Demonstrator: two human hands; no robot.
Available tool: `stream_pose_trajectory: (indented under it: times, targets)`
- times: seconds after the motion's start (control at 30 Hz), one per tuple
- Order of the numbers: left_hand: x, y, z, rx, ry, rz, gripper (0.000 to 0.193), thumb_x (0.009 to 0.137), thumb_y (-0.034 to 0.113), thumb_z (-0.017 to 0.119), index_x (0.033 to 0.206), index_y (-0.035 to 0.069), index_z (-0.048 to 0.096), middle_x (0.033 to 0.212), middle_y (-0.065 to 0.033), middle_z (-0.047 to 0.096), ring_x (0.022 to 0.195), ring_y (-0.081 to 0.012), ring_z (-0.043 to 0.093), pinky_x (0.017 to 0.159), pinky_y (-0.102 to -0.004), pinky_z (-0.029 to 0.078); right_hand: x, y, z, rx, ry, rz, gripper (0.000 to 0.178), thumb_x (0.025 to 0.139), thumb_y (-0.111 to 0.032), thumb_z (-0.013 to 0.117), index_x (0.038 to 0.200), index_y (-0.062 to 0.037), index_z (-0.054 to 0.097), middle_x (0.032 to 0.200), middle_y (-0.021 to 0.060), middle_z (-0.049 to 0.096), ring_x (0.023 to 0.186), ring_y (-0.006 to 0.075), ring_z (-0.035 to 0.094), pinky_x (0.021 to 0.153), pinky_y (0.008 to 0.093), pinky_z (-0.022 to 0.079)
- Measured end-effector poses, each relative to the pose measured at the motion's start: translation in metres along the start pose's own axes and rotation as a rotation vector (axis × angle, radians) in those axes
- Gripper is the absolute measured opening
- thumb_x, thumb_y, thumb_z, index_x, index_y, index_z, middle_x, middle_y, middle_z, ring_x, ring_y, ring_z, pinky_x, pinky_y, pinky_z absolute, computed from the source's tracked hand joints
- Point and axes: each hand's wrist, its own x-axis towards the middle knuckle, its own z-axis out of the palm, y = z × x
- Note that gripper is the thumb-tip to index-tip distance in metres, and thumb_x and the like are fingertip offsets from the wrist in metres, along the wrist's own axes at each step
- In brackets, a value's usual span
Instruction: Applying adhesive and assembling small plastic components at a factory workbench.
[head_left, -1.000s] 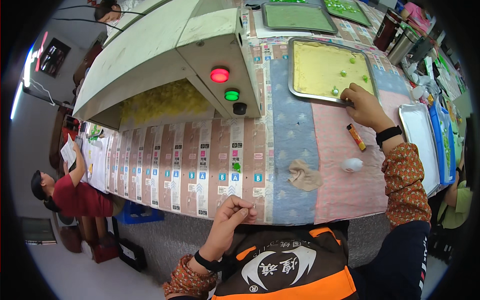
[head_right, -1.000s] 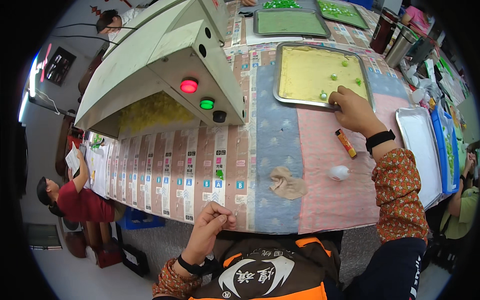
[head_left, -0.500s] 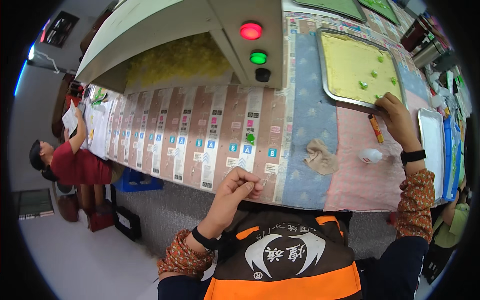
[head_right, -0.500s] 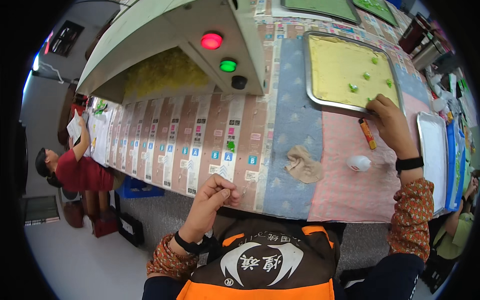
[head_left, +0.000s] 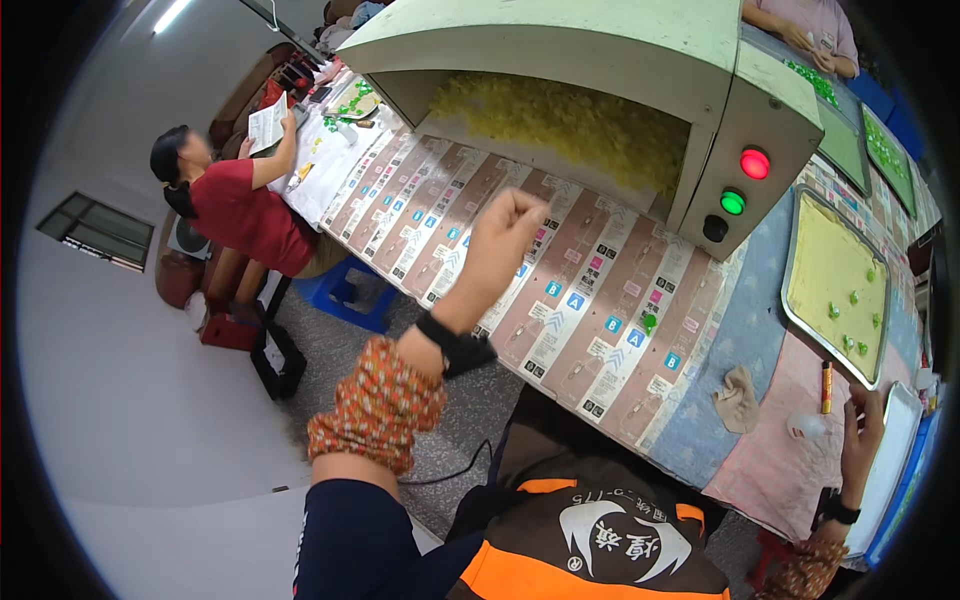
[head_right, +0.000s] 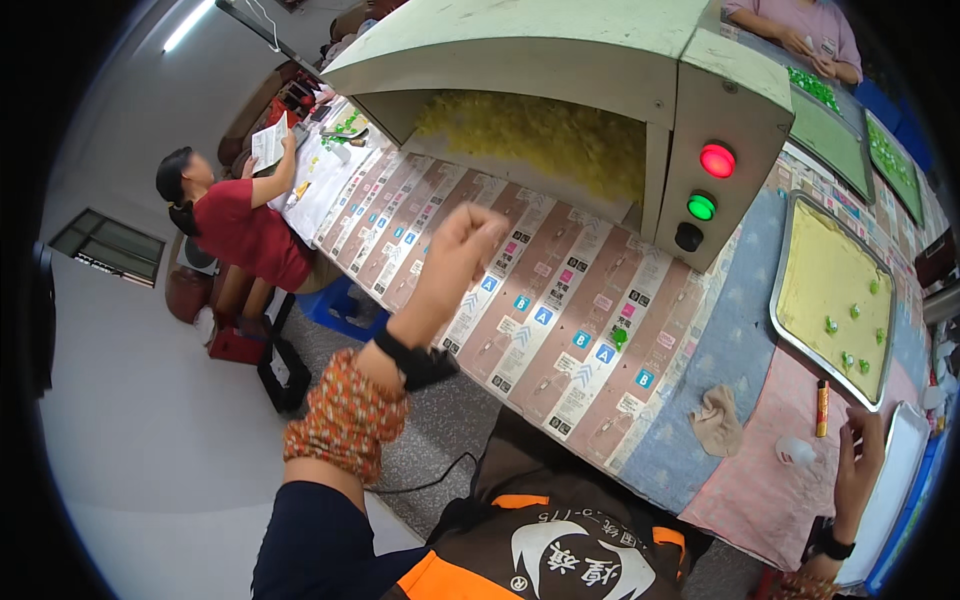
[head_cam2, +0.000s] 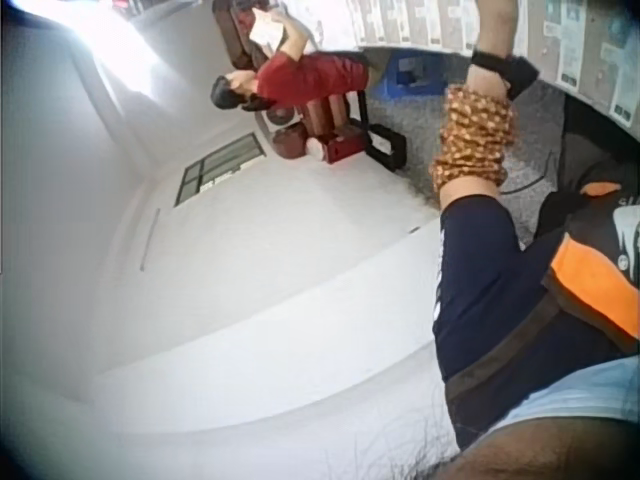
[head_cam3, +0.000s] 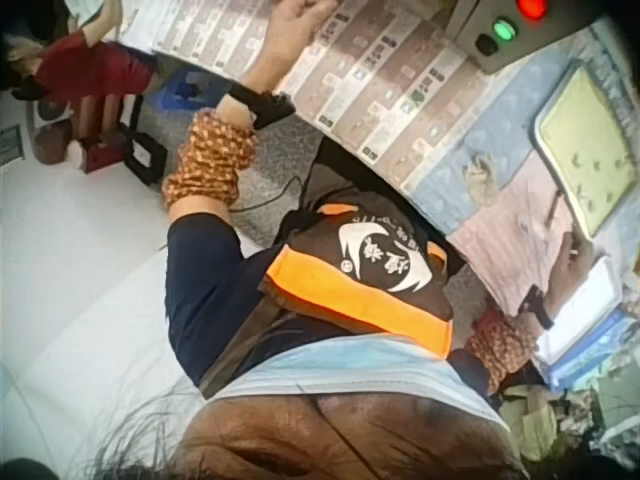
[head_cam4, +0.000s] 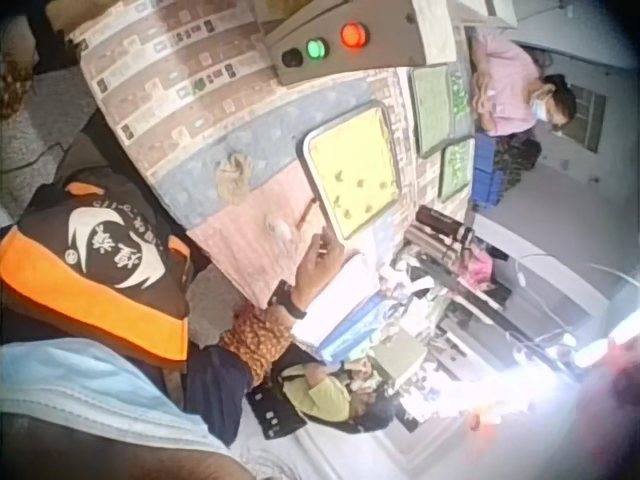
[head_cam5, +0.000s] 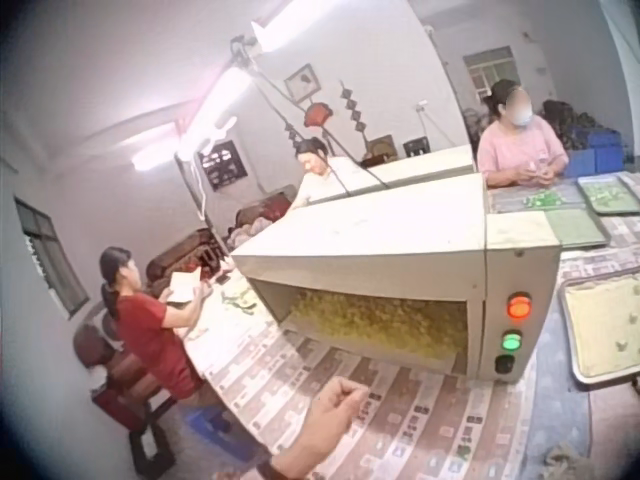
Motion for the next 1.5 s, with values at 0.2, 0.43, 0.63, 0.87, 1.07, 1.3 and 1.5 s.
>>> stream_pose_trajectory:
  times: [0.2, 0.43, 0.63, 0.87, 1.07, 1.3, 1.5]
  targets:
    - [0.081, -0.012, 0.015, 0.220, -0.026, 0.177, 0.020, 0.089, 0.017, 0.063, 0.105, 0.004, 0.063, 0.082, -0.0053, 0.062, 0.075, -0.0166, 0.061, 0.070, -0.0313, 0.049, -0.047, -0.012, 0.004, 0.087, 0.057, 0.211, 0.015, 0.094, -0.003, 0.057, 0.108, 0.0002, 0.062, 0.092, 0.0016, 0.058, 0.082, 0.0108, 0.052, 0.069, 0.0243, 0.037]
    - [0.116, -0.031, 0.072, 0.697, 0.017, 0.480, 0.032, 0.087, 0.021, 0.066, 0.118, 0.013, 0.063, 0.118, -0.0163, 0.062, 0.111, -0.0341, 0.056, 0.093, -0.0441, 0.048, -0.063, -0.036, 0.024, 0.422, 0.098, 0.427, 0.044, 0.087, 0.002, 0.052, 0.131, 0.0006, 0.051, 0.108, 0.0038, 0.051, 0.087, 0.0095, 0.046, 0.068, 0.0212, 0.040]
    - [0.156, -0.037, 0.108, 0.998, 0.011, 0.626, 0.046, 0.088, 0.031, 0.063, 0.131, 0.016, 0.057, 0.131, -0.0209, 0.053, 0.120, -0.0449, 0.048, 0.100, -0.0523, 0.044, -0.078, -0.006, 0.042, 0.439, 0.255, 0.263, 0.043, 0.081, -0.014, 0.062, 0.122, 0.0005, 0.059, 0.113, 0.0099, 0.062, 0.098, 0.0160, 0.059, 0.076, 0.0289, 0.048]
    - [0.138, -0.025, 0.102, 1.017, -0.125, 0.516, 0.046, 0.081, 0.024, 0.068, 0.126, 0.016, 0.062, 0.139, -0.0232, 0.045, 0.121, -0.0458, 0.048, 0.097, -0.0525, 0.048, -0.085, -0.055, 0.036, 0.560, 0.041, 0.412, 0.049, 0.085, -0.009, 0.064, 0.131, -0.0004, 0.049, 0.111, 0.0098, 0.054, 0.101, 0.0221, 0.052, 0.086, 0.0339, 0.043]
    - [0.146, -0.039, 0.118, 1.046, -0.098, 0.450, 0.044, 0.075, 0.005, 0.064, 0.119, 0.007, 0.065, 0.139, -0.0280, 0.042, 0.120, -0.0444, 0.051, 0.091, -0.0452, 0.054, -0.085, -0.029, 0.052, 0.469, -0.011, 0.418, 0.054, 0.088, -0.009, 0.064, 0.137, 0.0023, 0.044, 0.123, 0.0125, 0.053, 0.110, 0.0237, 0.050, 0.095, 0.0345, 0.040]
    - [0.148, -0.041, 0.119, 0.953, -0.057, 0.454, 0.043, 0.077, -0.001, 0.060, 0.119, 0.004, 0.064, 0.140, -0.0314, 0.040, 0.115, -0.0442, 0.056, 0.091, -0.0440, 0.055, -0.090, -0.018, 0.052, 0.500, -0.059, 0.331, 0.057, 0.090, -0.008, 0.062, 0.140, 0.0028, 0.040, 0.132, 0.0158, 0.051, 0.117, 0.0269, 0.048, 0.101, 0.0370, 0.038]
    - [0.154, -0.043, 0.126, 0.779, 0.023, 0.360, 0.031, 0.084, 0.005, 0.057, 0.114, 0.005, 0.065, 0.131, -0.0280, 0.047, 0.118, -0.0427, 0.054, 0.085, -0.0442, 0.056, -0.097, 0.019, 0.058, 0.415, -0.077, 0.296, 0.054, 0.090, -0.011, 0.064, 0.138, 0.0027, 0.042, 0.132, 0.0157, 0.050, 0.119, 0.0272, 0.049, 0.102, 0.0377, 0.039]
